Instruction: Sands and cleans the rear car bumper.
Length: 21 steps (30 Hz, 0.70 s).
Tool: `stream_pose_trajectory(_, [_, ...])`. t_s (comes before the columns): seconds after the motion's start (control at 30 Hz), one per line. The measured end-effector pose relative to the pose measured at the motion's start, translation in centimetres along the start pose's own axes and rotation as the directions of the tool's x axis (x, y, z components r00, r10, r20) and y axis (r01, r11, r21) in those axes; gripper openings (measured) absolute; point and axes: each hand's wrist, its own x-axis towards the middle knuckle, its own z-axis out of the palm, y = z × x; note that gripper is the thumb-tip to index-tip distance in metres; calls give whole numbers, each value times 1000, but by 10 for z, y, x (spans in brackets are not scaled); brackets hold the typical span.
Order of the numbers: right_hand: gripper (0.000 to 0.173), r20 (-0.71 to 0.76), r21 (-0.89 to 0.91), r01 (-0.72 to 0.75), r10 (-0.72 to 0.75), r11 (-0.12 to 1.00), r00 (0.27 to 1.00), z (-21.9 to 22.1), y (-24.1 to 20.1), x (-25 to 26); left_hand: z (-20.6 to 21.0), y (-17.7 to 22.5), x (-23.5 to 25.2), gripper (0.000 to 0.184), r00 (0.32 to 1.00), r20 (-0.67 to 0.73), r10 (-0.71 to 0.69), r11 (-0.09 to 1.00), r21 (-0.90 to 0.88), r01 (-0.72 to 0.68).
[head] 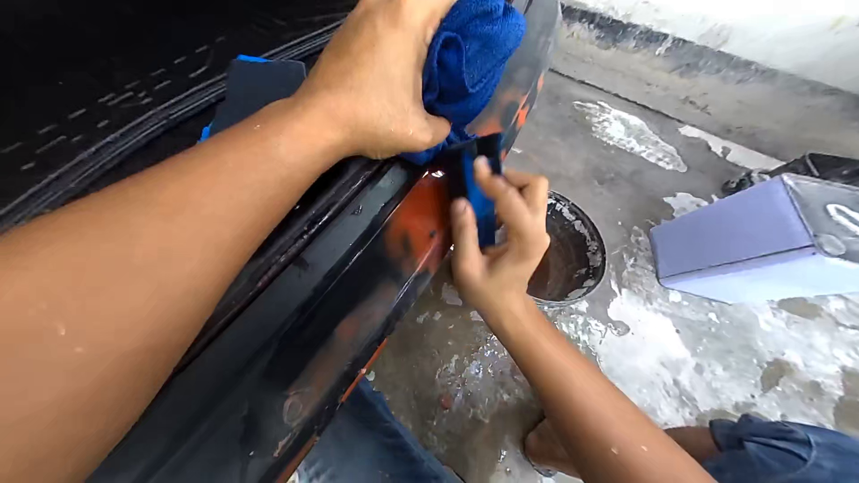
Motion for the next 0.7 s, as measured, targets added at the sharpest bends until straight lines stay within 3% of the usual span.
stream_pose_trajectory(0.07, [40, 43, 0, -54, 54, 999, 998, -7, -22, -17, -1, 3, -3, 65, 1000, -20, 3, 1000, -11, -3])
stream_pose_trajectory(0.17, [40, 121, 25, -17, 14, 1000, 993, -22, -34, -65, -3, 3, 2, 62, 999, -29, 17, 1000, 20, -17])
stream_pose_trajectory(0.27, [37, 57, 18, 96, -97, 995, 994, -12, -7, -30, -1, 3, -1, 63, 1000, 21, -1, 1000, 10, 1])
stream_pose_trajectory(0.37, [39, -10, -12, -7, 6, 1000, 1000, -4, -7, -7, -3, 6, 0, 69, 998, 61, 11, 999, 41, -13])
stream_pose_trajectory(0.5, [40, 103, 24, -46, 43, 999, 994, -24, -34, -68, -9, 10, 8, 87, 987, 161, -15, 989, 145, -8])
stream_pose_trajectory(0.6, [38, 65, 26, 32, -34, 999, 997, -19, -3, -33, -10, 15, 8, 88, 970, 238, -52, 984, 176, 10])
stream_pose_trajectory(0.7, [41, 30, -58, -126, 128, 990, 991, -11, -1, 1, -11, 19, 9, 72, 971, 234, -46, 981, 194, 0])
